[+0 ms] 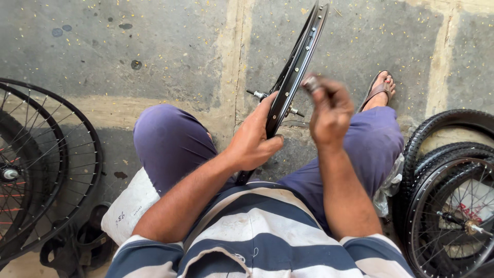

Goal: The person sits on the ground holding a bicycle wheel across their lap and works around the rim and hub by hand, rotating the wheel and manipulating the spokes and hub area with their fingers. They repeatedly turn the wheel to reach different sections while keeping it braced against their body.

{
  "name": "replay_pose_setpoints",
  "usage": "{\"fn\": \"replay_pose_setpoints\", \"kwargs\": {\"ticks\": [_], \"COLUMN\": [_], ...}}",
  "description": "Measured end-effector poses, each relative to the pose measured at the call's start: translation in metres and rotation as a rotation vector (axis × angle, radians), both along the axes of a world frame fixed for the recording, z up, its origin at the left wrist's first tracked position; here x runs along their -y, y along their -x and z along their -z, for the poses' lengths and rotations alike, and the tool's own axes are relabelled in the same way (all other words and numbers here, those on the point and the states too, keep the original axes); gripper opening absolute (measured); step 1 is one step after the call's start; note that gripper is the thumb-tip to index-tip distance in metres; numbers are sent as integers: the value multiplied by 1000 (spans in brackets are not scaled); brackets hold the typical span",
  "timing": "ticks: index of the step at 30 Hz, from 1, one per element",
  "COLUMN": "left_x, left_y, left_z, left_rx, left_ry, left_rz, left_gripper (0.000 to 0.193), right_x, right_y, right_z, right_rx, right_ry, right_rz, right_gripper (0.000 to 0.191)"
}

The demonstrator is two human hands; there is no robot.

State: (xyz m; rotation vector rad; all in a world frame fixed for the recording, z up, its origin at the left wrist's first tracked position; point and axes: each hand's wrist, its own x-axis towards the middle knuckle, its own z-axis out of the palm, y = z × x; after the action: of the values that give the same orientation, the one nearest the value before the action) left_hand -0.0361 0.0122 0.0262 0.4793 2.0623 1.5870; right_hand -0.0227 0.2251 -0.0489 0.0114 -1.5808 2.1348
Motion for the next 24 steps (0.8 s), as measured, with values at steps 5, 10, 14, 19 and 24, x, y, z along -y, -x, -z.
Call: {"fn": "replay_pose_setpoints", "kwargs": {"ticks": [5, 10, 14, 19, 24], "left_x": [-4, -5, -1, -3, -10], "left_y": [-3, -8, -10, -19, 4], "left_z": [-1, 3, 5, 22, 58], "left_rx": [-334, -329, -302, -241, 159], "left_ry": [-154, -133, -140, -168, -682], "left_rz": [2, -16, -33, -28, -80], "left_gripper": [100, 105, 105, 104, 59], "right_x": [11, 18, 20, 31, 52], "right_y": [-20, -6, -7, 3, -6], "right_z": [7, -14, -35, -33, -36], "right_rx": [253, 237, 213, 84, -21], "right_ry": [-54, 381, 75, -785, -829], "right_rz": [-97, -339, -385, 160, 353], "right_gripper": [24, 35, 41, 35, 38]}}
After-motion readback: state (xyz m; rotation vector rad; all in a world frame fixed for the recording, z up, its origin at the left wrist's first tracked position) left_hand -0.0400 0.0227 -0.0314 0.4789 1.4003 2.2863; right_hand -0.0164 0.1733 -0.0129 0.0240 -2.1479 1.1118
